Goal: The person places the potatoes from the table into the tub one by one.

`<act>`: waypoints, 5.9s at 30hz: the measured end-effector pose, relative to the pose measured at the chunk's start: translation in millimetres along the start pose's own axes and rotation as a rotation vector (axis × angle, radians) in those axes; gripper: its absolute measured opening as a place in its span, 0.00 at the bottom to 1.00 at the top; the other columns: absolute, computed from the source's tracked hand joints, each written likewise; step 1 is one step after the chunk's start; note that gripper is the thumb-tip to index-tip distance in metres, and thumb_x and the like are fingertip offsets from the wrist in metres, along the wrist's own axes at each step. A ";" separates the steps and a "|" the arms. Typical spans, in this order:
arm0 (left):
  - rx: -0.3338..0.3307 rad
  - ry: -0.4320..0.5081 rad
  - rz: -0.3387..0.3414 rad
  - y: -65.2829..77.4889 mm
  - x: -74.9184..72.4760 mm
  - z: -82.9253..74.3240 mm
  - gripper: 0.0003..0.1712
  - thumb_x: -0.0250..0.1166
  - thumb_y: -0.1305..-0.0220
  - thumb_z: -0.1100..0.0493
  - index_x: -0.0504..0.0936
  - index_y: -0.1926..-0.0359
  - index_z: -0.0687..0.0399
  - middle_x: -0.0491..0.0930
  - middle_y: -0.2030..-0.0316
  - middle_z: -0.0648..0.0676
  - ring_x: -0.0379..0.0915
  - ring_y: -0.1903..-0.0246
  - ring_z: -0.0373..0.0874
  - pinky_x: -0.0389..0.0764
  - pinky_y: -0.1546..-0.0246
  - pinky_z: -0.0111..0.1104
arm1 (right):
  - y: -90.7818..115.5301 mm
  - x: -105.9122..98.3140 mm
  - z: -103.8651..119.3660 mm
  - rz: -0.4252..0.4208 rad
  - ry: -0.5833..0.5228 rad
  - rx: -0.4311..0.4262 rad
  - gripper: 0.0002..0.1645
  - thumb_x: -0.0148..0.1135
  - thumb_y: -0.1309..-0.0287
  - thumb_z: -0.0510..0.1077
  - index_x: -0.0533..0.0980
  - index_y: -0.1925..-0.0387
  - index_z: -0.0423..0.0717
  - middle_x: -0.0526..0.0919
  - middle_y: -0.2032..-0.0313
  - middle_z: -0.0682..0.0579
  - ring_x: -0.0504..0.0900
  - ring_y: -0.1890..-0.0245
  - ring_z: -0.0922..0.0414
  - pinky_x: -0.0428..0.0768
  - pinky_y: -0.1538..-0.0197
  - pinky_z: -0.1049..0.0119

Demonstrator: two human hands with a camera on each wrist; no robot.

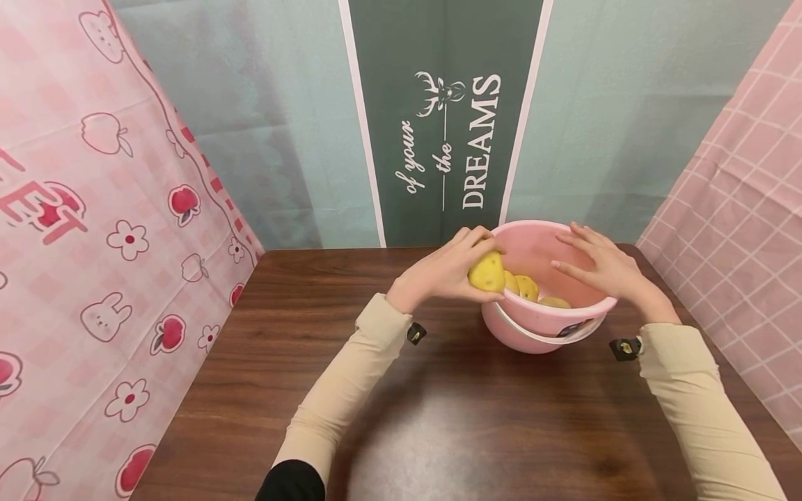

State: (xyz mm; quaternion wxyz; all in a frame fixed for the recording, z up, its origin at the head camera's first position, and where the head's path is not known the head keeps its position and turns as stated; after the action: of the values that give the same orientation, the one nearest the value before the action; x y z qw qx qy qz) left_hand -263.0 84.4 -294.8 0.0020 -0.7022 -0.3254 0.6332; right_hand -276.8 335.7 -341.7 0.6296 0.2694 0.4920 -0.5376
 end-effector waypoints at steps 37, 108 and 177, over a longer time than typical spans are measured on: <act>-0.029 -0.035 -0.016 -24.9 10.5 -0.1 0.43 0.62 0.58 0.27 0.70 0.42 0.40 0.64 0.49 0.45 0.59 0.53 0.38 0.65 0.59 0.20 | 0.9 -0.3 1.0 0.025 0.015 0.028 0.40 0.57 0.43 0.60 0.60 0.33 0.50 0.47 0.29 0.42 0.45 0.31 0.38 0.50 0.44 0.30; -0.034 -0.090 0.037 -33.5 40.1 1.5 0.37 0.58 0.46 0.31 0.68 0.40 0.43 0.64 0.41 0.48 0.61 0.45 0.43 0.63 0.44 0.31 | 2.4 -1.0 1.6 0.022 0.007 0.022 0.40 0.57 0.43 0.60 0.59 0.32 0.51 0.48 0.29 0.41 0.45 0.31 0.37 0.50 0.44 0.29; -0.175 -0.030 0.117 -31.2 32.8 35.1 0.39 0.54 0.41 0.33 0.58 0.32 0.39 0.51 0.31 0.51 0.43 0.31 0.42 0.35 0.32 0.31 | -13.7 -32.4 12.9 -0.073 -0.010 -0.039 0.33 0.46 0.35 0.57 0.61 0.33 0.46 0.53 0.31 0.39 0.47 0.30 0.40 0.46 0.36 0.37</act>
State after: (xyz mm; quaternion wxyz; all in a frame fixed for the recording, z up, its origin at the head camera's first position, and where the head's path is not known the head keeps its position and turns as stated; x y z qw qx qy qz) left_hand -309.0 109.7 -318.0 -0.1012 -0.7079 -0.3378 0.6120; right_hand -283.4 334.0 -304.8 0.6171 0.2365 0.5087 -0.5518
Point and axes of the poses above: each hand's wrist, its own y-axis away from the middle knuckle, its own x-axis out of the palm, z = x × y, the point moved 6 cm from there along -y, towards the middle knuckle
